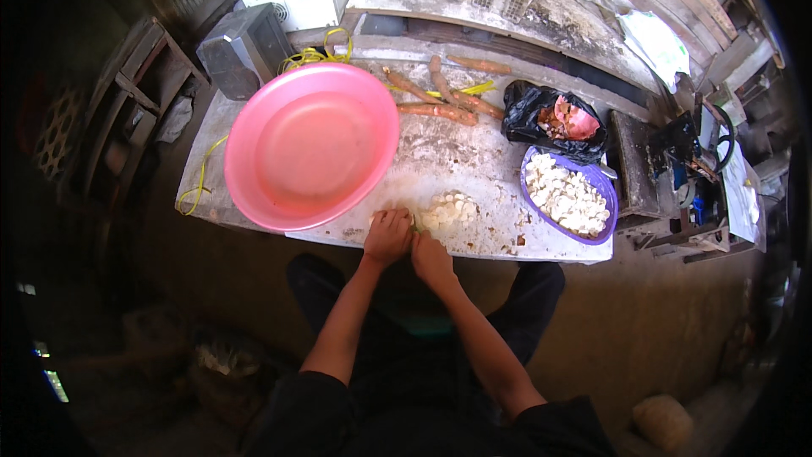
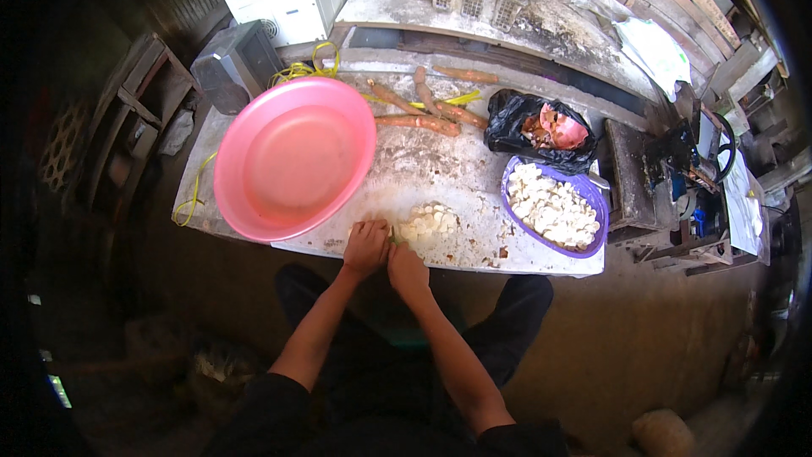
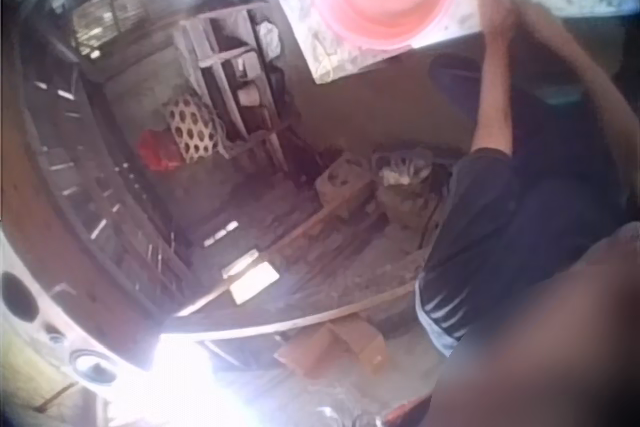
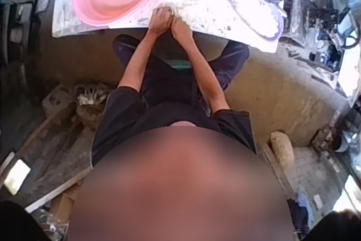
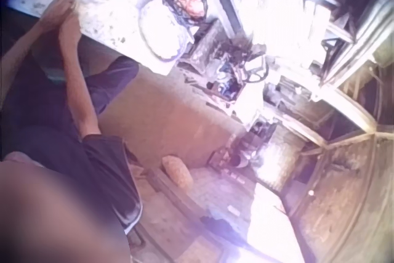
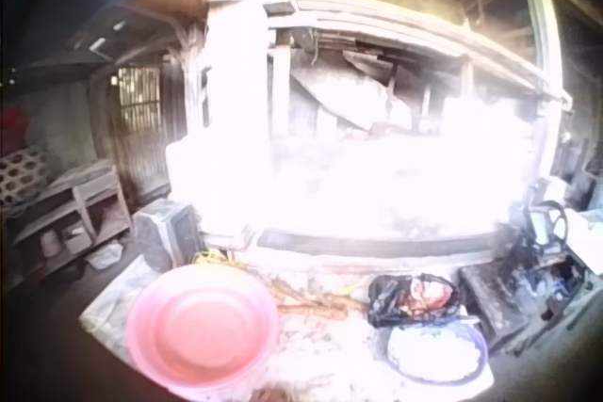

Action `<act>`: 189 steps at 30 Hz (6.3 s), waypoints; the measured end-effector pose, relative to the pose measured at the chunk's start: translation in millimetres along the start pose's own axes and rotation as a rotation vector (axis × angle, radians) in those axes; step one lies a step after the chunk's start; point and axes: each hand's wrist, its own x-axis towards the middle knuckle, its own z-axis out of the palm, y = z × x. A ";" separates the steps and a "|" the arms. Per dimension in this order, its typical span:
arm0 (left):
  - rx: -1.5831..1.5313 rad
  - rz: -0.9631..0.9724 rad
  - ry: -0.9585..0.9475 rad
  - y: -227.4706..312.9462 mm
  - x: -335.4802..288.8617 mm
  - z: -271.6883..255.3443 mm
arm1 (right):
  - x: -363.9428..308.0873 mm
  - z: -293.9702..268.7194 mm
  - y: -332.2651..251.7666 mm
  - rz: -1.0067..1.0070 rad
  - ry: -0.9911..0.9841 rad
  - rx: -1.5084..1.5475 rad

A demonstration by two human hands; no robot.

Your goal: The person slices a piece of white food on a table using a small green knife.

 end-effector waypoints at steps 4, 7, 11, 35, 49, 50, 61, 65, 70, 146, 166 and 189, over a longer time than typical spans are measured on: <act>0.026 0.007 0.024 -1.1 1.5 0.6 | 2.4 -2.2 -0.3 0.009 -0.001 -0.002; -0.036 -0.004 0.074 -3.2 0.0 1.5 | 2.1 -11.1 -3.7 0.052 -0.054 -0.044; -0.015 -0.006 0.053 -3.8 1.9 0.3 | -1.8 -9.9 2.5 -0.008 0.016 0.021; -0.046 -0.016 0.077 -3.1 -0.3 0.0 | -16.4 -7.3 -17.1 0.024 0.001 0.112; -0.093 -0.025 0.056 0.2 1.2 2.2 | 2.5 -0.1 1.4 -0.028 -0.036 0.012; -0.085 -0.029 0.052 -0.4 2.8 1.3 | 2.9 -0.2 1.4 -0.030 -0.033 0.013; -0.064 -0.007 0.100 -3.7 1.6 0.2 | -6.6 -17.8 7.9 -0.055 0.059 -0.012; -0.096 -0.023 0.082 -4.4 3.1 -3.9 | -9.4 -8.2 -1.6 -0.074 0.057 0.169; -0.085 -0.011 0.110 -6.3 1.2 2.0 | -10.9 1.8 -8.0 -0.051 0.043 0.190; -0.097 0.011 0.181 -0.6 3.0 -0.3 | -14.1 3.6 -8.0 0.030 0.081 0.362; -0.114 -0.017 0.104 1.7 5.1 -1.2 | -2.4 4.4 -3.4 0.025 0.036 0.015; -0.108 -0.034 0.127 -5.0 2.5 -1.7 | -9.5 3.0 0.1 0.016 0.088 0.294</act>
